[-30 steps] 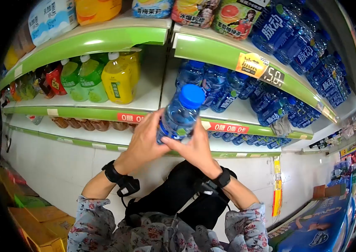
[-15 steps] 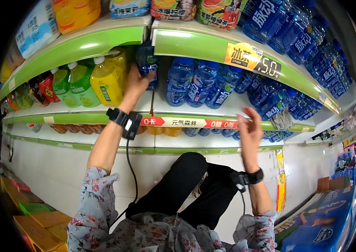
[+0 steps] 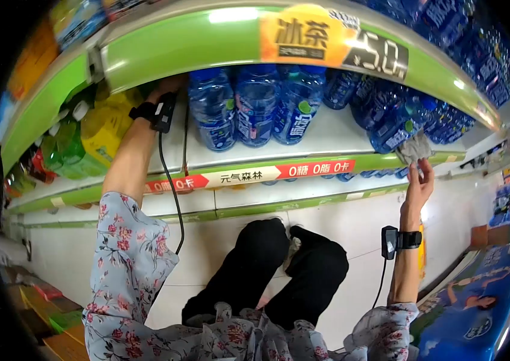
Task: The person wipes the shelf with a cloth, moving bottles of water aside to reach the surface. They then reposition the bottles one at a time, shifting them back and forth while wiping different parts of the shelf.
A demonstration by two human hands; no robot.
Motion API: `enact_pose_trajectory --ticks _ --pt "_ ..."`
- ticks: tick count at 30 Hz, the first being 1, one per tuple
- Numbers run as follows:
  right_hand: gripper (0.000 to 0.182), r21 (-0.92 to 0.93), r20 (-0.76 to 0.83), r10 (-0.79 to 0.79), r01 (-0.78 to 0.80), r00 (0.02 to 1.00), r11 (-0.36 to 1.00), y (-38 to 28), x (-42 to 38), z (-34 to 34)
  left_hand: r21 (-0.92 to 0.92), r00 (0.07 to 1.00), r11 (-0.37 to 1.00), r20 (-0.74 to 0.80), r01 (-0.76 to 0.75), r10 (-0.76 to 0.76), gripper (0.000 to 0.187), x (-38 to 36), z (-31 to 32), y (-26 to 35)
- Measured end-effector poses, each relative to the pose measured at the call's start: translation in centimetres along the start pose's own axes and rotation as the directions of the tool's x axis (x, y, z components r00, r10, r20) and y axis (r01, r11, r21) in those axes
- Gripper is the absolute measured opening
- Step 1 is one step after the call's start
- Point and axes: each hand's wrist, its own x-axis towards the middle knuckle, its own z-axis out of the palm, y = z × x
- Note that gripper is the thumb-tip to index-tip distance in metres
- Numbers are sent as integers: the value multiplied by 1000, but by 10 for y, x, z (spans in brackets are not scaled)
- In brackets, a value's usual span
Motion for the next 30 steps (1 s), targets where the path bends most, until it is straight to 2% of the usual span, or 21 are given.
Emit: enact_pose_trajectory --ticks 2,5,8,9,10,11,13,16,19,22,23,26,27,30 --pt "41 22 -30 -61 61 998 998 -7 -10 7 -33 1000 999 25 9 -8 48 10 0 -4" --pt "29 69 46 -129 126 991 990 -40 -34 34 -112 998 992 46 57 -52 47 17 -1 -9" --pt "26 199 289 -111 54 951 979 -64 -45 72 -212 991 969 60 126 -116 47 16 -4 -9" --pt "24 189 394 -74 -2 916 982 -73 -43 84 -258 988 953 52 156 -148 47 11 -8 -11" --pt "23 248 493 -1 -140 870 959 -76 -39 99 -285 986 943 59 169 -159 46 13 -8 -9" --pt "27 292 535 53 -243 843 925 -73 -36 114 -329 981 925 55 192 -185 46 6 -12 -11" --pt "45 312 596 45 -283 802 907 -60 -23 142 -389 974 893 60 226 -220 46 1 -12 -11" --pt "52 332 692 174 -522 701 786 -43 -4 176 -463 961 845 66 268 -268 45 -12 -13 -10" --pt "58 258 745 174 -518 644 815 -35 10 205 -515 953 807 73 290 -295 45 -19 -10 -14" --pt "73 288 826 80 -540 559 791 -33 20 230 -556 950 778 74 292 -303 44 -21 -10 -18" --pt "72 266 839 55 -498 541 825 -31 25 240 -565 949 771 77 294 -305 44 -21 -10 -18" --pt "56 311 901 -11 -627 434 714 -36 35 257 -586 947 753 86 299 -309 43 -21 -10 -21" --pt "55 317 886 16 -629 464 709 -42 34 258 -591 947 749 88 299 -308 43 -21 -10 -22" --pt "68 328 887 -8 -619 461 713 -59 29 254 -607 946 736 93 301 -310 43 -22 -10 -23"
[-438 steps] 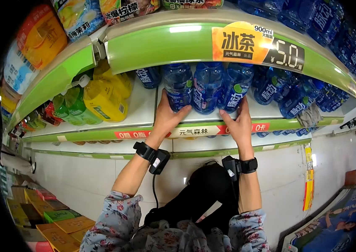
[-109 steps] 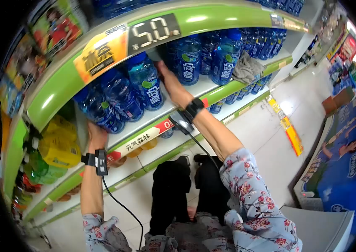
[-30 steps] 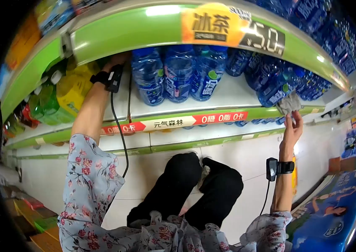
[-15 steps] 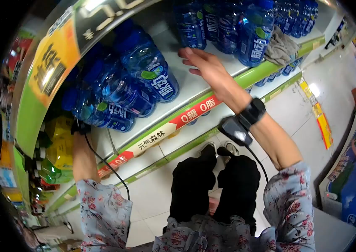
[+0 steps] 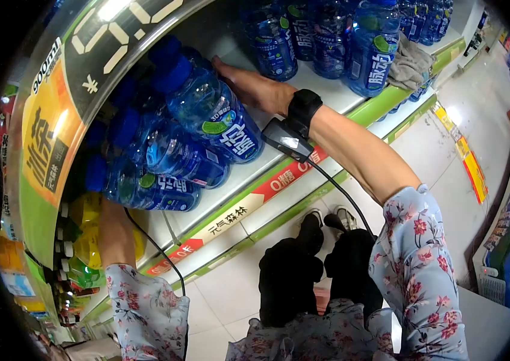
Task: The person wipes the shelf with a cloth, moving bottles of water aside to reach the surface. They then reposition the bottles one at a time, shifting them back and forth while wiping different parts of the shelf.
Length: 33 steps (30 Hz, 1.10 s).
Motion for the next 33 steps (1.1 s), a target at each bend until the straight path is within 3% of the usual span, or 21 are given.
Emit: enact_pose_trajectory --ticks 6,9,23,25,27,30,31,33 --pt "67 41 37 90 -92 995 995 -5 -1 3 -24 1000 1000 11 9 -9 42 3 0 -3" --pt "66 48 -24 67 -66 997 997 -5 -2 5 -39 1000 999 9 15 -15 41 3 1 -5" --pt "67 18 38 54 -54 998 998 -2 -1 -3 -70 998 996 41 50 -47 39 15 7 -10" --pt "54 225 -21 -9 13 1000 974 22 10 -17 -77 998 996 48 54 -51 39 16 9 -10" --pt "48 85 -172 -45 61 984 995 7 -16 -11 -86 997 994 54 61 -57 38 16 10 -9" --pt "53 -186 -288 -161 110 944 976 -2 -67 -21 -131 994 988 73 87 -77 38 12 14 -7" --pt "34 -317 -430 -344 217 835 923 -3 -87 -21 -146 993 985 79 94 -83 38 6 13 -8" --pt "27 -590 -571 -581 202 580 781 -15 -133 -31 -196 991 974 91 117 -100 38 -2 14 -9"
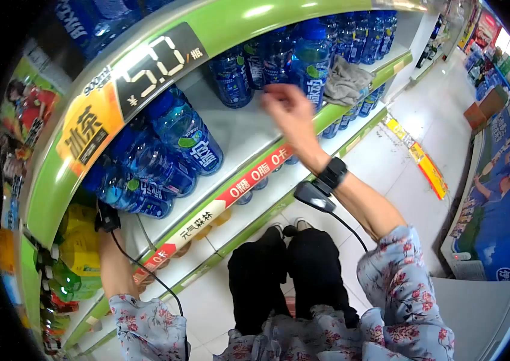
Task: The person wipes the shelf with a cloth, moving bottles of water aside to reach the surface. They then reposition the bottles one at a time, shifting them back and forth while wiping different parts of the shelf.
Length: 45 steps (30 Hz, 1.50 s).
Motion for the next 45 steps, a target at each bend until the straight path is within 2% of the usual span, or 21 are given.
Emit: enact_pose_trajectory --ticks 2,4,5,7,9,11,13,16,17,18,19,21,23,25,27,31,35,36,39,41,45 --pt "34 -116 -248 -210 186 946 976 4 1 -40 -74 1000 997 18 15 -14 38 -13 -2 -5" --pt "50 -363 -362 -318 182 876 914 13 14 -64 -132 996 987 15 90 -89 37 -22 17 -6" --pt "57 -524 -379 -399 161 835 836 15 22 -70 -95 973 975 -95 202 -211 34 -27 33 -2" --pt "63 -368 -219 -319 224 922 902 37 42 -73 27 989 998 136 50 -53 34 -46 48 -2" --pt "66 -274 -86 -217 187 972 944 42 52 -72 -73 990 997 -135 32 -42 31 -48 49 -9" --pt "65 -280 24 -69 73 997 957 39 57 -74 -73 970 996 -241 -51 32 28 -57 35 -18" --pt "58 -410 -64 -129 92 990 907 28 45 -70 38 933 993 -340 -108 114 27 -78 41 -19" --pt "47 -293 -132 -236 190 963 937 33 25 -72 324 747 846 -404 -423 528 20 -143 78 -21" --pt "41 -251 -148 -170 129 974 959 5 4 -65 483 681 760 -375 -435 629 19 -168 98 -18" --pt "37 -297 -151 -187 136 971 945 -11 -11 -63 528 705 717 -280 -454 652 21 -192 109 -20" --pt "35 -162 -133 -134 112 982 980 -13 -22 -65 566 726 673 -177 -477 664 23 -215 120 -22" --pt "32 -125 -21 -113 109 993 986 -44 -56 -60 668 890 641 71 -378 451 29 -261 144 -21" --pt "35 -209 187 -47 86 981 974 -76 -89 -50 721 829 435 365 -540 424 44 -279 175 -18" --pt "39 -227 285 -107 176 953 958 -101 -120 -25 685 727 321 453 -654 516 61 -285 201 -19" --pt "51 -257 459 -208 353 864 900 -123 -142 4 663 739 372 433 -649 516 76 -290 216 -19" --pt "72 -128 605 -133 260 785 957 -137 -181 64 752 748 329 310 -571 587 88 -300 210 -19" --pt "68 -32 686 -79 138 723 990 -128 -191 114 826 732 272 226 -494 643 79 -303 168 -12" --pt "67 23 691 -54 53 721 998 -123 -195 127 846 813 345 162 -407 560 77 -302 157 -10" --pt "66 45 749 -4 -44 663 998 -118 -189 157 826 801 425 53 -371 596 70 -289 134 -3" --pt "61 49 703 -129 134 700 990 -110 -183 168 768 785 536 -70 -352 616 65 -270 118 -9" --pt "47 76 637 -16 -42 771 996 -118 -175 154 758 759 556 -127 -342 639 54 -228 92 6"
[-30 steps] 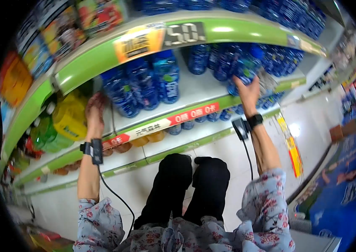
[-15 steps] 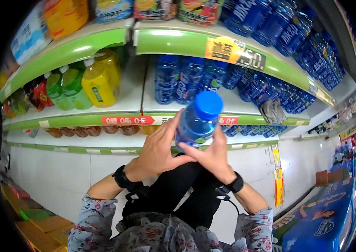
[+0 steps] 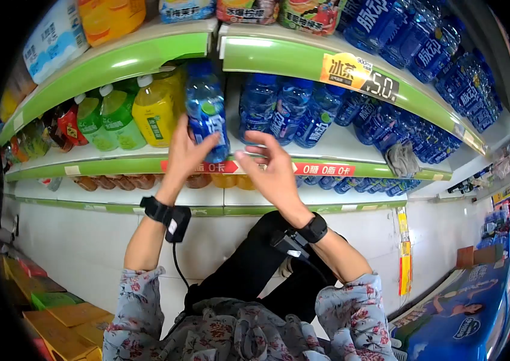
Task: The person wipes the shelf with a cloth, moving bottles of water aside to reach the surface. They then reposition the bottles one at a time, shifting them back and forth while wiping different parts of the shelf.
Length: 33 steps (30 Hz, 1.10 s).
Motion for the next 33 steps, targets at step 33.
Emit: enact_pose_trajectory --ticks 33 --pt "23 439 -567 296 -22 769 898 89 23 -155 -161 927 972 361 171 -103 44 217 83 -129"
